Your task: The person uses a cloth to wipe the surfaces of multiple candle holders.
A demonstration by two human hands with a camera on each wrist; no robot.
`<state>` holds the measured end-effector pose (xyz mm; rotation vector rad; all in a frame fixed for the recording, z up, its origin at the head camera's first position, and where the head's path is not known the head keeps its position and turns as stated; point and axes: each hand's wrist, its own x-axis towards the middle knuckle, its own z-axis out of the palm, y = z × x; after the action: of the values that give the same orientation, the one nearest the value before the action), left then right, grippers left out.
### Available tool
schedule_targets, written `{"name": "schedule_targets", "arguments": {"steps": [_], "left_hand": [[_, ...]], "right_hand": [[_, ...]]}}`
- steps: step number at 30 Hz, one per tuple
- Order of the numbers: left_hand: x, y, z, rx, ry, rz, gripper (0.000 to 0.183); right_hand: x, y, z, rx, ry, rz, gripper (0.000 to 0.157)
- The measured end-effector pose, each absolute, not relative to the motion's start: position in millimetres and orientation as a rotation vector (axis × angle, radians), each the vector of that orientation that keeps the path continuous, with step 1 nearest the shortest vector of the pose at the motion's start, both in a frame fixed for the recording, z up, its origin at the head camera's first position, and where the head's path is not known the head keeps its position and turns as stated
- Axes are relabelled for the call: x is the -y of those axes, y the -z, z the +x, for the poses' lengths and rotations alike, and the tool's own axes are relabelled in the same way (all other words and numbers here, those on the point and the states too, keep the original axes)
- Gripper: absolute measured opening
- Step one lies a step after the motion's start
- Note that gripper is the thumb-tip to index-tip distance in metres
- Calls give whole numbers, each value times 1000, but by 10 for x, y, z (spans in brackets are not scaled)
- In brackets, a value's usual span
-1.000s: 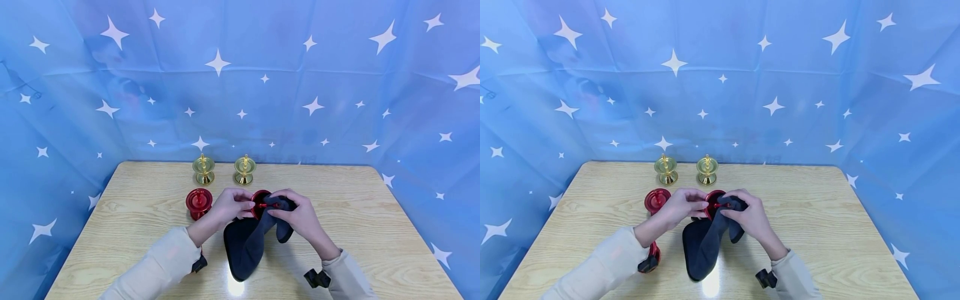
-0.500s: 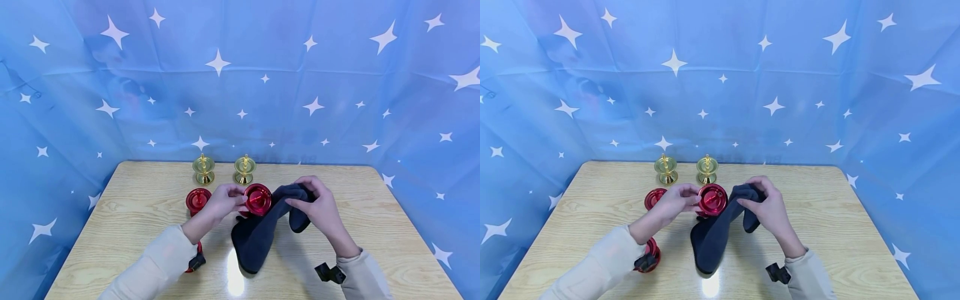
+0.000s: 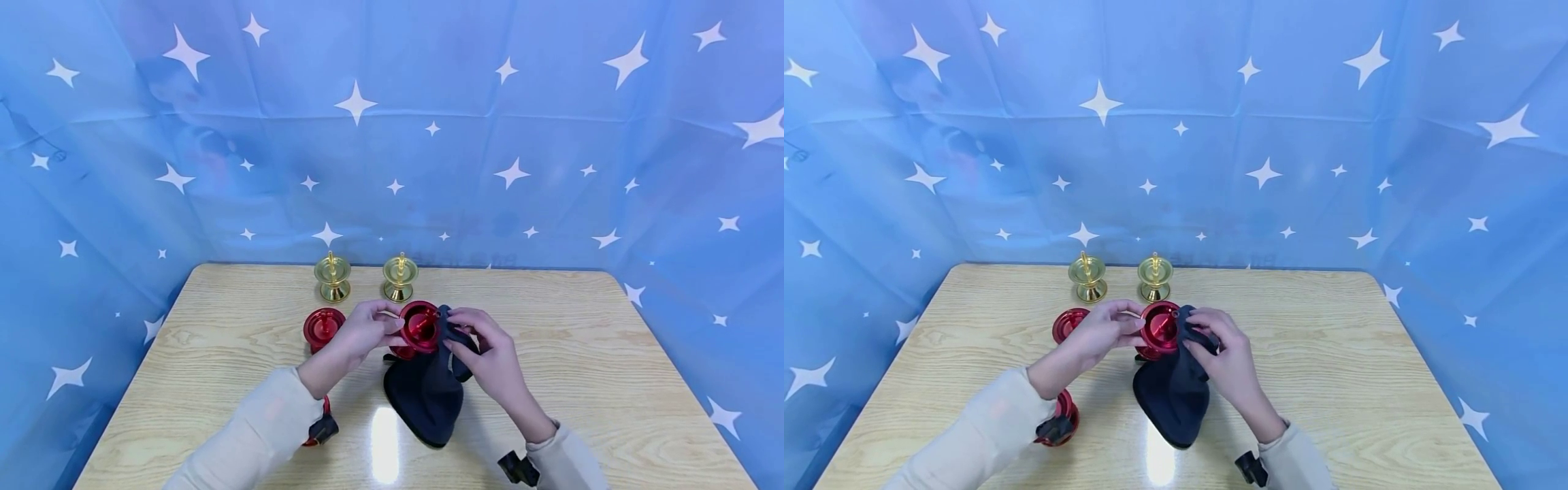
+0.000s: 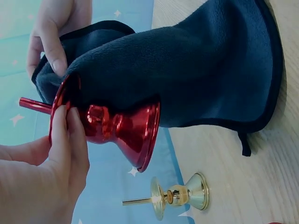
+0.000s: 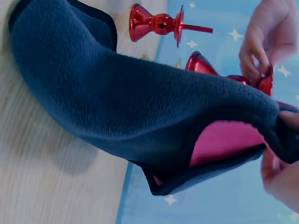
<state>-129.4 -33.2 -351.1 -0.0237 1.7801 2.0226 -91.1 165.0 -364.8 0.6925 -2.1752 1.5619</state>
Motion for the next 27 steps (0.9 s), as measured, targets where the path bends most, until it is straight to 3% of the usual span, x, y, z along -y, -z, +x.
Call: {"name": "schedule_targets", "arguments": {"steps": [9, 19, 27], "left_hand": [[335, 3513, -1291, -1764, -2048, -11, 20], [331, 3523, -1266, -1790, -2002, 70, 17], [333, 3536, -1249, -1791, -1889, 160, 17]], "right_hand": [[-1575, 3492, -760, 2385, -1390, 651, 24], [-1681, 3758, -937, 2297, -1292, 690, 24], [-1721, 3710, -1013, 2356, -1268, 756, 23]]}}
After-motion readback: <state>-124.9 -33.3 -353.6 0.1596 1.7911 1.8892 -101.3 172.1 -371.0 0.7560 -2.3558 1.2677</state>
